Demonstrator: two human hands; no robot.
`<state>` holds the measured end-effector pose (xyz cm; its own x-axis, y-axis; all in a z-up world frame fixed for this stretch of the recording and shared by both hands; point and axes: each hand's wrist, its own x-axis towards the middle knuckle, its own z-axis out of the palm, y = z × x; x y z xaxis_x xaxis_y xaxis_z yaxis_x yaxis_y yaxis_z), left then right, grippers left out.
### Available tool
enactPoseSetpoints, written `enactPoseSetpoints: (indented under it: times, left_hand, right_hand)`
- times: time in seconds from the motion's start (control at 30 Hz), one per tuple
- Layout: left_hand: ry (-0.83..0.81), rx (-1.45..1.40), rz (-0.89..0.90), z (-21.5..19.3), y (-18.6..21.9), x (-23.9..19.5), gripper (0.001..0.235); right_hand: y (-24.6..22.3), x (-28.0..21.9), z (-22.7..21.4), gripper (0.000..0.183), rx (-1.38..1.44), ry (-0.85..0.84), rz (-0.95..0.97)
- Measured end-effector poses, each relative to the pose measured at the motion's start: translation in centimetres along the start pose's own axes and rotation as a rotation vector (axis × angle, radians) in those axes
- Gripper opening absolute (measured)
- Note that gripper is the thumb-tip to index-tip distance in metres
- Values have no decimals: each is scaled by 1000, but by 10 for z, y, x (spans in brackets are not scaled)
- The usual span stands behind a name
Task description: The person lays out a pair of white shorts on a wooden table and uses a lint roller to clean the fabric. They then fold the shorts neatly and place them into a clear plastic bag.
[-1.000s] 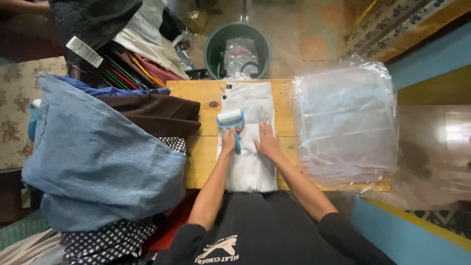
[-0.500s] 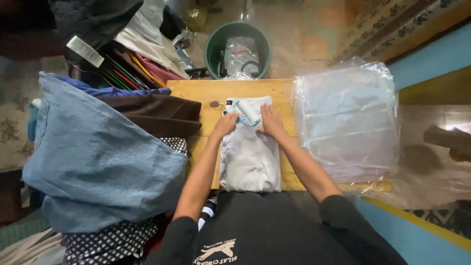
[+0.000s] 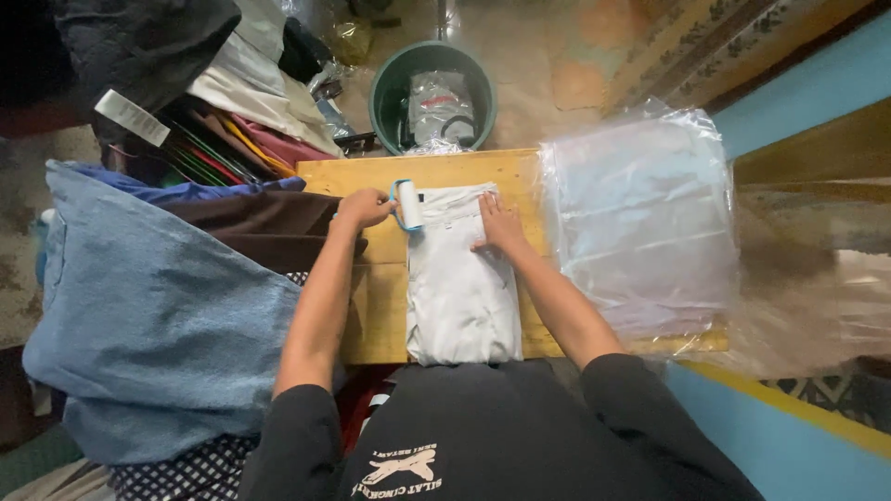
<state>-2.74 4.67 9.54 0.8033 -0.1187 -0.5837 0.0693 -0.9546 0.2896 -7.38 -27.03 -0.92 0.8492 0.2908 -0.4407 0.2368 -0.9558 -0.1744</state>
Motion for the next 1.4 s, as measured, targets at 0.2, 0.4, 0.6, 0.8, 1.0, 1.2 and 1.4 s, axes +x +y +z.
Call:
enactPoseSetpoints:
  times: [0.2,0.4,0.6,0.8,1.0,1.2,1.4]
  left_hand:
    - [27,-143,224,69,44,15,46]
    - [11,-230,-18,76,-4,-12,50]
    - [179,-400,-226,98,-10,-28,55]
    - [119,-392,14,129,50,-48,50]
    - [-45,-212,28,77,21,-72,51]
    - [69,-238,-71,69,11,-54,48]
    - [35,-321,111,131,40,-11,44]
  right_hand:
    - [5,10,10,125,15,-24,-12]
    - [4,4,-6,123,26,-15,-20]
    - [4,8,-1,120,0,47,-2]
    - [-25,-57,17,86,80,222,-24]
    - [-10,-56,45,85,116,174,-41]
    - [-17,-49,45,86,56,178,9]
    - [-16,-43,40,79,39,195,41]
